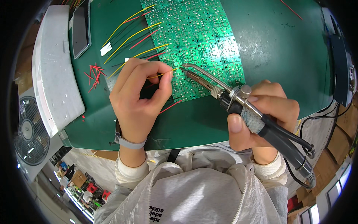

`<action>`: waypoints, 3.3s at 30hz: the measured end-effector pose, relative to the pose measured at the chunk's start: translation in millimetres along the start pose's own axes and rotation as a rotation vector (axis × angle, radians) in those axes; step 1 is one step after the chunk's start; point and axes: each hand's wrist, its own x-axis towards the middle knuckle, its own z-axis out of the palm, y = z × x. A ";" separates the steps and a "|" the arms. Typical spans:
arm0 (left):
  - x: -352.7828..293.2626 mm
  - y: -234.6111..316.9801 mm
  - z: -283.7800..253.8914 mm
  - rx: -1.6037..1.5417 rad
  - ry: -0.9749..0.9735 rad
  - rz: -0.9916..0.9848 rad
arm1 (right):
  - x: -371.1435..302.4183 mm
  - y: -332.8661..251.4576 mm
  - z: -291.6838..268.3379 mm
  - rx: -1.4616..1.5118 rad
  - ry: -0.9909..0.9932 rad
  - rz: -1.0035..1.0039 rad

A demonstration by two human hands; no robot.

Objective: The person solders wires onto a circuit board using a soldering iron, retrieving wires from the table and a foam container to attach them one by one.

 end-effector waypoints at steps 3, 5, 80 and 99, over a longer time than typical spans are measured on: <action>0.1 1.3 0.5 0.004 -0.012 -0.027 | 1.4 -1.2 -0.9 -0.003 -0.020 0.018; -0.2 1.7 -0.1 0.008 -0.013 -0.026 | 2.3 -1.8 -2.0 -0.013 -0.038 0.014; 203.8 -32.0 62.6 0.511 -0.395 0.520 | 3.5 1.1 -3.3 0.037 0.478 0.224; -6.2 35.9 -6.0 0.063 -0.130 -0.107 | 4.4 4.2 -6.1 0.060 0.557 0.245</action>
